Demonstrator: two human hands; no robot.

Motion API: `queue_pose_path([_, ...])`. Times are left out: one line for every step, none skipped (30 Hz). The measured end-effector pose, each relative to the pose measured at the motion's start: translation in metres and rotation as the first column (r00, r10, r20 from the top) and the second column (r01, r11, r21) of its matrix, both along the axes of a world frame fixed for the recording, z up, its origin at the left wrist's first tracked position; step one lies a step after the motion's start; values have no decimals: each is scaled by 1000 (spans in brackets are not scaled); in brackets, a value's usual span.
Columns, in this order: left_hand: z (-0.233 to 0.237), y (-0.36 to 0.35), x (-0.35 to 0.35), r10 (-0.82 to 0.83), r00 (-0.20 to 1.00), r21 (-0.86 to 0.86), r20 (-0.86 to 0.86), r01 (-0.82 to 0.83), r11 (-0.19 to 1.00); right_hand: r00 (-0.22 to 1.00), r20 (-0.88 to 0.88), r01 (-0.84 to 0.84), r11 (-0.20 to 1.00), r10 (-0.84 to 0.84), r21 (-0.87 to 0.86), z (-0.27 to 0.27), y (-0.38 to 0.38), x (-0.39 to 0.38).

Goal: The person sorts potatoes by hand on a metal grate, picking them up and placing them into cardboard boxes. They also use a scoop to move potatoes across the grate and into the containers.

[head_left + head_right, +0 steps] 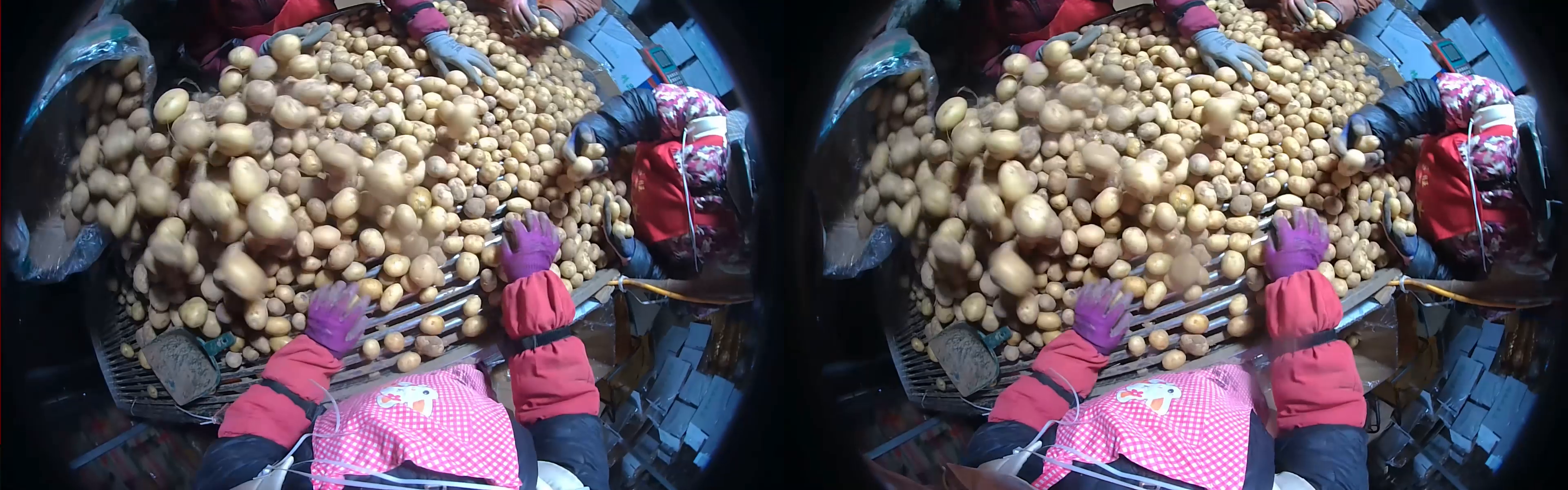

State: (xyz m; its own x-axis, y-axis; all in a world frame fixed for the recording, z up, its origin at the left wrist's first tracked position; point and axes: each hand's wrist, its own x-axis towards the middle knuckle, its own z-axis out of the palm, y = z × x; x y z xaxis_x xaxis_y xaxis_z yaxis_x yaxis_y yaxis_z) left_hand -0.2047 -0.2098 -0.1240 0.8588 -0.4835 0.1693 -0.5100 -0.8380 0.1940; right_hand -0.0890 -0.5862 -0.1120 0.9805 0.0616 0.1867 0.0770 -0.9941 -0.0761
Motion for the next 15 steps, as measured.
queue_pose_path([0,-4,1,-52,999,-7,-2,52,999,998,5,-62,991,62,114,12,15,8])
queue_pose_path([-1,-9,1,-108,994,-14,-7,108,994,962,191,-232,954,196,191,5,37,20])
queue_pose_path([-1,-15,1,-162,987,-22,-9,162,987,940,125,-336,927,318,169,28,65,28])
queue_pose_path([1,-20,2,-187,982,-47,-5,186,981,922,194,-369,914,337,167,16,87,40])
queue_pose_path([-38,-18,-7,-270,963,-46,-17,269,962,961,-85,-260,965,262,34,23,105,52])
queue_pose_path([-33,-19,-5,-295,949,-120,-116,281,952,948,-227,-224,974,222,19,25,117,63])
queue_pose_path([-28,-19,-2,-322,923,-194,-211,284,939,915,-363,-190,982,176,-1,27,125,72])
queue_pose_path([-21,-22,0,-246,906,-208,-344,182,961,921,-345,-196,981,183,-3,26,126,78])
queue_pose_path([-1,-28,7,-160,869,-204,-468,70,976,925,-331,-201,980,187,-6,25,126,82])
queue_pose_path([19,-34,14,-69,817,-182,-573,-45,982,925,-333,-200,980,185,-12,22,123,77])
queue_pose_path([-19,-21,-3,-234,967,-47,-98,231,972,897,-400,-220,975,185,-42,21,120,76])
queue_pose_path([-6,-27,2,-221,974,6,-49,221,975,873,-452,-241,968,185,-70,24,118,85])
queue_pose_path([-8,-28,4,-233,972,-7,-21,232,973,847,-499,-262,961,184,-89,27,120,91])
queue_pose_path([-13,-28,4,-242,970,-15,0,242,970,859,-473,-281,953,197,-113,29,120,90])
queue_pose_path([-14,-26,1,-245,969,-20,17,245,969,866,-450,-306,943,217,-135,31,119,89])
